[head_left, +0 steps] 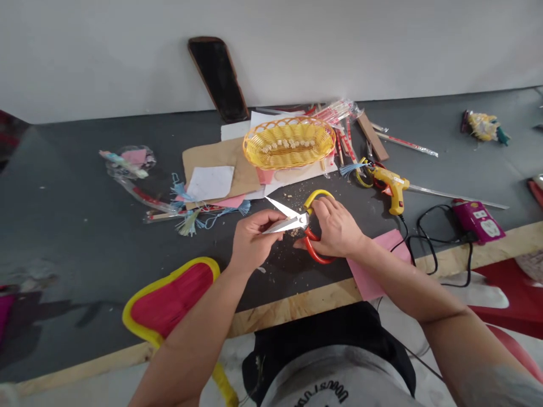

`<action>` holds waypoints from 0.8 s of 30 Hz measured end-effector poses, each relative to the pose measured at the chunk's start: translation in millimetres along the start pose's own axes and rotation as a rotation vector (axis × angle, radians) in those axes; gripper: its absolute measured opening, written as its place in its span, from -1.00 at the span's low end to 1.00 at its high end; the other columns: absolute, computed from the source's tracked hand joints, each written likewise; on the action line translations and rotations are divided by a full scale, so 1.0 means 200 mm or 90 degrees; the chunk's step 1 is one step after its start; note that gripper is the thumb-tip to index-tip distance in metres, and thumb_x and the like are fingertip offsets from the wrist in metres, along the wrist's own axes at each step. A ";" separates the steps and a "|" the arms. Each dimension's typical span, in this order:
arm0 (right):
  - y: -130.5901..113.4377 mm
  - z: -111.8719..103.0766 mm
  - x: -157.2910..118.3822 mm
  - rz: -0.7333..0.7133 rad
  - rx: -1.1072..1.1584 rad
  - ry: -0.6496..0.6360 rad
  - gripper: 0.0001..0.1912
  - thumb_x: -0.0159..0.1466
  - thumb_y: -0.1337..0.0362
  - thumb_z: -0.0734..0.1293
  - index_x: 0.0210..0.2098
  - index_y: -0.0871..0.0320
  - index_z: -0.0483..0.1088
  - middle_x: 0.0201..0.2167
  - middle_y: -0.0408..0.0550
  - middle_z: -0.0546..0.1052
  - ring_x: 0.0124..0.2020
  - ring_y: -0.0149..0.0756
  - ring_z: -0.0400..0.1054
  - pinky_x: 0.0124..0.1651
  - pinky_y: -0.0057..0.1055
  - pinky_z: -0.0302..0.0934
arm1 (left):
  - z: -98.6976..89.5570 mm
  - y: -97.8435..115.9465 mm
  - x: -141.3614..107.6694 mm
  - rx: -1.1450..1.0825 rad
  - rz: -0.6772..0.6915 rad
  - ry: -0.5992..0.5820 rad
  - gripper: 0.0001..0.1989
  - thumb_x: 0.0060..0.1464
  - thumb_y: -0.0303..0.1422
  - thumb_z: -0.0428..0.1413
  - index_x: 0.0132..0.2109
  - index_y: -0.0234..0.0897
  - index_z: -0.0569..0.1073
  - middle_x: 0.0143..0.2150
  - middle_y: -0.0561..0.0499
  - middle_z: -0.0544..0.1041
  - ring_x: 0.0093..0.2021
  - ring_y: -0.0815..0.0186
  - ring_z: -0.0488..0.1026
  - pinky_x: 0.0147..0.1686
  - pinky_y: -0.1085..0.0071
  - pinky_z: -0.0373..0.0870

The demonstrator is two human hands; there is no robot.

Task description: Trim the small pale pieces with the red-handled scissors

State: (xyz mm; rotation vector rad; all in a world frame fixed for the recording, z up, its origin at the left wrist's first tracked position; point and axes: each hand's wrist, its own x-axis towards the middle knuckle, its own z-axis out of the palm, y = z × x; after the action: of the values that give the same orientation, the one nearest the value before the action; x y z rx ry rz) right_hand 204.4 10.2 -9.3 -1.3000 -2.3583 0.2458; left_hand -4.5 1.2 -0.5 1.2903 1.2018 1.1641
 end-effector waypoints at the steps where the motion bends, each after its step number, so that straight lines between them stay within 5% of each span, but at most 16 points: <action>1: 0.00 0.00 0.00 0.001 -0.002 0.003 -0.37 0.18 -0.29 0.34 -0.14 0.16 0.30 -0.21 0.16 0.49 -0.14 0.03 0.36 -0.02 -0.02 0.32 | 0.00 0.00 0.00 -0.016 -0.010 -0.007 -0.85 -0.20 -0.56 0.19 -0.44 -0.25 0.60 -0.58 0.14 0.49 -0.58 0.47 0.36 -0.53 0.55 0.27; 11: 0.00 -0.02 0.00 -0.033 0.028 -0.016 -0.41 0.26 -0.26 0.27 -0.16 0.18 0.29 -0.27 0.14 0.51 -0.22 -0.04 0.39 -0.11 -0.10 0.35 | -0.03 -0.03 0.01 -0.032 -0.061 -0.031 -0.90 -0.17 -0.52 0.22 -0.44 -0.25 0.60 -0.61 0.12 0.47 -0.60 0.47 0.32 -0.57 0.53 0.20; 24: -0.01 -0.02 0.00 0.034 0.020 -0.023 -0.48 0.25 -0.23 0.28 -0.23 0.14 0.30 -0.32 0.06 0.51 -0.31 -0.16 0.38 -0.24 -0.24 0.28 | -0.02 -0.05 0.01 -0.001 -0.039 -0.011 -0.91 0.02 -0.32 0.30 -0.29 -0.23 0.62 -0.54 0.11 0.50 -0.57 0.45 0.36 -0.55 0.53 0.25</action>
State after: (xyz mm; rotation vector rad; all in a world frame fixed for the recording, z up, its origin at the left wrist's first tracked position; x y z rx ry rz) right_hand 204.8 7.6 -4.5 -1.3549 -2.3427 0.3241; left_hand -9.7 3.2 -11.1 1.2507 1.2190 1.1074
